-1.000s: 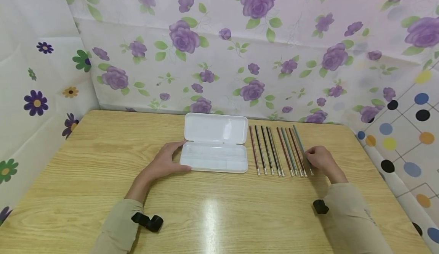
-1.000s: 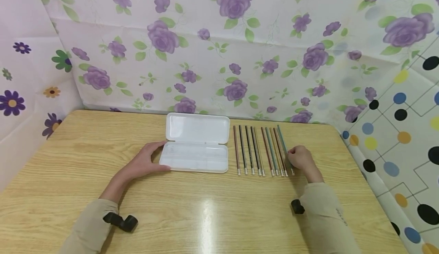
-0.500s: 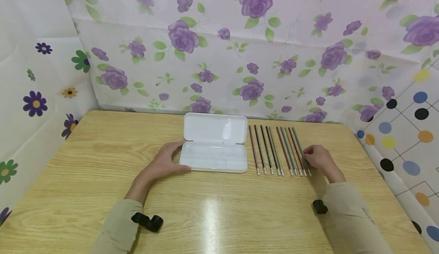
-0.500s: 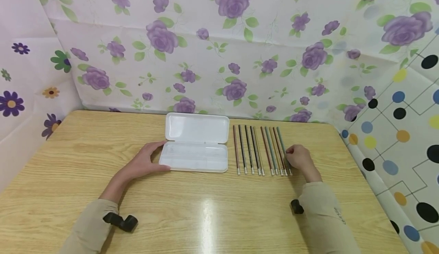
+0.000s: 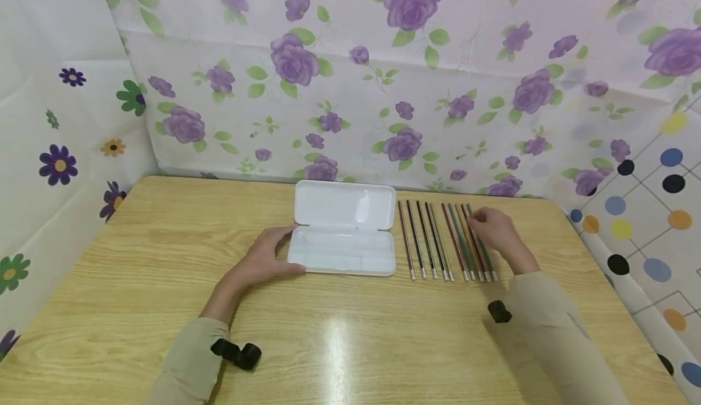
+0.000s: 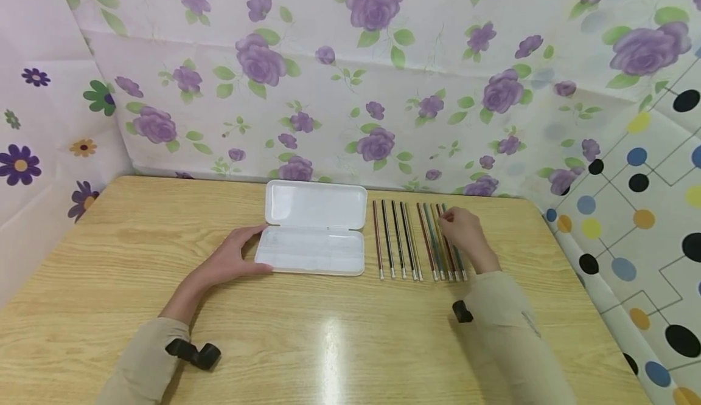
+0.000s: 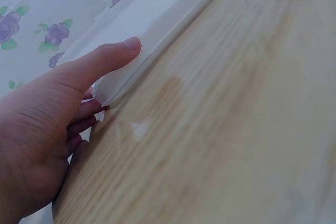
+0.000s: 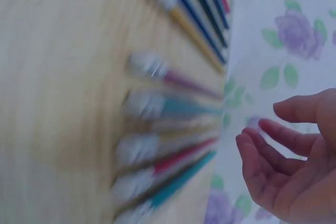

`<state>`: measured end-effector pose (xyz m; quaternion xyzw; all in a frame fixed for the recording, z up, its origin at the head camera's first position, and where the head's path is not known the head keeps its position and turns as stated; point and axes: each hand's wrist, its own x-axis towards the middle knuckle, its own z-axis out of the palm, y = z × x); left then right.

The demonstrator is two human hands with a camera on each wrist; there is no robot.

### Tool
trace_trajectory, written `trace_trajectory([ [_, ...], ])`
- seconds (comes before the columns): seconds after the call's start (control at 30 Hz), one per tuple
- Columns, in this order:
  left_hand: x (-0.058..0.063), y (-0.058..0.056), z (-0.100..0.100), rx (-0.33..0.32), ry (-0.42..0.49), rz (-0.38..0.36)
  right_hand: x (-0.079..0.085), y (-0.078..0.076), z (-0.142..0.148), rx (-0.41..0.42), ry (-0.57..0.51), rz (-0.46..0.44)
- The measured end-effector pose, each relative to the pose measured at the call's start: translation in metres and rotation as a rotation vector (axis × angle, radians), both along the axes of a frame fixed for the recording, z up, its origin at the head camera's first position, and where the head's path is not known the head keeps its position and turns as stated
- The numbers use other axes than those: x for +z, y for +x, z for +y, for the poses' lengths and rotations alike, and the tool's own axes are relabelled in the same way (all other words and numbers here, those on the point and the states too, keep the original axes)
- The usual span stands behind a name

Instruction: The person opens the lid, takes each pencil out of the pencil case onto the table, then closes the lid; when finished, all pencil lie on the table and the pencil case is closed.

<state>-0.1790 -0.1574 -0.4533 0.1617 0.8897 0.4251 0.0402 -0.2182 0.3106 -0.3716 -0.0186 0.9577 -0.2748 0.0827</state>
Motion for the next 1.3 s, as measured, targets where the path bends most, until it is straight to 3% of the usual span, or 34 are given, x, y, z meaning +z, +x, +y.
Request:
trace_trajectory([
  [0.33, -0.001, -0.002, 0.000, -0.002, 0.003, 0.003, 0.001, -0.027, -0.070, 0.128, -0.279, -0.028],
  [0.6, -0.004, -0.001, -0.001, 0.003, 0.003, -0.004, -0.001, -0.049, -0.119, 0.011, -0.684, -0.197],
  [0.77, -0.003, -0.001, -0.001, 0.005, 0.002, -0.006, -0.004, -0.058, -0.127, -0.074, -0.767, -0.289],
  [0.87, -0.001, -0.001, 0.000, 0.004, 0.002, -0.003, -0.004, -0.059, -0.127, -0.083, -0.788, -0.326],
  [1.2, -0.002, -0.002, -0.001, 0.000, 0.013, -0.019, -0.001, -0.054, -0.109, 0.153, -0.883, -0.437],
  [1.3, -0.002, -0.001, -0.001, -0.001, 0.012, -0.015, 0.003, -0.046, -0.108, 0.225, -0.852, -0.434],
])
